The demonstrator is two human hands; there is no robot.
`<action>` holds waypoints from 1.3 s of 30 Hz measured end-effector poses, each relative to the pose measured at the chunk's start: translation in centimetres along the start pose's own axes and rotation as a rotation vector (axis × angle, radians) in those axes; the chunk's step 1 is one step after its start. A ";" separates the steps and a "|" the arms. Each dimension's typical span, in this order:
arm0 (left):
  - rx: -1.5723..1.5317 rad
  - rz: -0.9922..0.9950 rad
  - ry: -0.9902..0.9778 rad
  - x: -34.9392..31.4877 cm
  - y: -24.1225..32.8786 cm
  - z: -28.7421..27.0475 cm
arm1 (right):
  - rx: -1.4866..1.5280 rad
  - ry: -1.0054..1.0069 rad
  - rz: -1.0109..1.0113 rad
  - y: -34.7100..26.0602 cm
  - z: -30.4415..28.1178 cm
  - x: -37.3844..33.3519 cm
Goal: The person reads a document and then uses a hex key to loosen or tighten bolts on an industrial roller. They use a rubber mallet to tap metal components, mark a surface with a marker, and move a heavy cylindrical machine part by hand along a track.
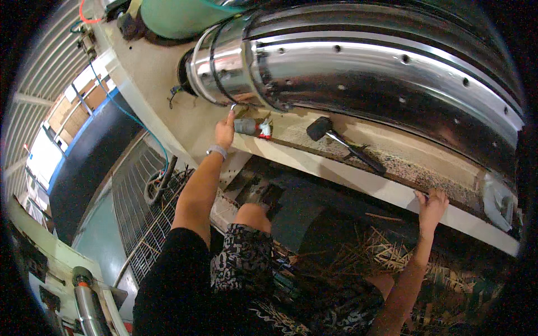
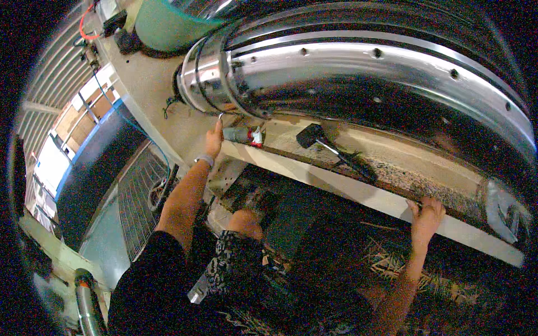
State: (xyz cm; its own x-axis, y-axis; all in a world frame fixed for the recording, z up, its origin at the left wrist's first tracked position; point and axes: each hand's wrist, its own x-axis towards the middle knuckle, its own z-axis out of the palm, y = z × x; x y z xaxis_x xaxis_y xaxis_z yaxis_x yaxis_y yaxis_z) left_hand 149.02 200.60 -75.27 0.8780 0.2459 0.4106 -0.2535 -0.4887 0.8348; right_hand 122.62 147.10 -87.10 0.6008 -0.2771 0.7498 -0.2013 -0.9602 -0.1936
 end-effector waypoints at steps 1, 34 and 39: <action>-0.131 -0.091 0.047 -1.0 0.6 2.0 | -0.011 -0.107 0.060 0.0 -0.1 0.1; -0.540 0.362 -0.084 -3.7 3.6 -5.1 | -0.126 0.036 -0.182 2.7 1.4 -0.6; -0.374 0.634 -0.031 -2.3 4.7 -6.7 | -0.199 -0.068 -0.107 4.3 2.0 -0.7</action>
State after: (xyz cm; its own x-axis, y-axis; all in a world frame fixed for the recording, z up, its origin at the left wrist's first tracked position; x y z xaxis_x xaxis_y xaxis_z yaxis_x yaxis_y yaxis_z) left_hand 143.06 203.38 -69.82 0.5264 -0.0153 0.8501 -0.8331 -0.2094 0.5120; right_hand 122.85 143.11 -89.71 0.6764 -0.1824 0.7136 -0.2783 -0.9603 0.0183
